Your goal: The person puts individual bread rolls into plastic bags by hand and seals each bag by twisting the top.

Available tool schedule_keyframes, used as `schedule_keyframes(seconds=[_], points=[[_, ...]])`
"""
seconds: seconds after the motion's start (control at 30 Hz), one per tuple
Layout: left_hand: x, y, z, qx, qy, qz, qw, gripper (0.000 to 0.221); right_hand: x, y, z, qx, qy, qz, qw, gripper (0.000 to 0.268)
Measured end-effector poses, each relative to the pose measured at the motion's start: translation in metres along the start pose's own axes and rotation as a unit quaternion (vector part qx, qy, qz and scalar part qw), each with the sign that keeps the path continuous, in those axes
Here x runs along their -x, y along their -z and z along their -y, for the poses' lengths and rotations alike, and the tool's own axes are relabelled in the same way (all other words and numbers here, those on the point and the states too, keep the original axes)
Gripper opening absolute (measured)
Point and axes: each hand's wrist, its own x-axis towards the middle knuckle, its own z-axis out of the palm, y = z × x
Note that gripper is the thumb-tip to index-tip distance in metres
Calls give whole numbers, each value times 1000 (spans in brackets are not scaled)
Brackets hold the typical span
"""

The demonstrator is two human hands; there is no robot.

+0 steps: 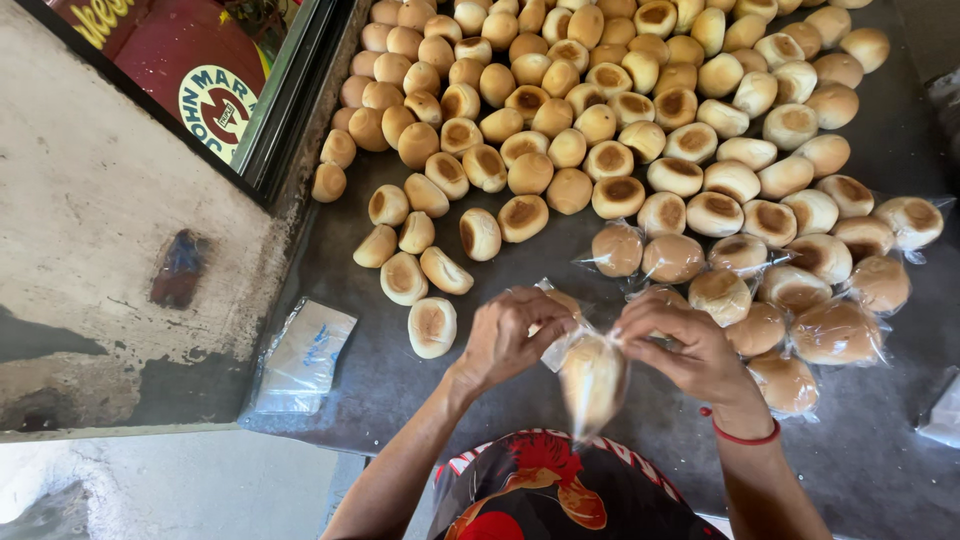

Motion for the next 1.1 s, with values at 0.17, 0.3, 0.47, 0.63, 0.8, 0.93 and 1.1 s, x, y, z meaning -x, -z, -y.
schedule_keyframes(seconds=[0.17,0.3,0.47,0.63,0.8,0.93,1.1], points=[[-10,-30,19,127,111,-30,985,14,-13,-31,-11,416,-40,1,908,5],[-1,-47,56,77,77,28,994,19,-13,-35,-12,346,-43,3,937,13],[14,-43,35,128,81,137,979,15,0,-35,-52,241,-187,-90,948,11],[14,-53,34,125,53,78,988,14,18,-36,-108,15,-208,-140,968,17],[-14,-64,84,399,153,-43,903,21,18,-35,-98,33,-214,-236,947,27],[-34,-55,89,425,124,-69,894,27,1,-39,-66,242,-51,-208,946,66],[-47,-45,68,444,127,-99,882,29,-6,-51,-52,336,-47,-257,905,62]])
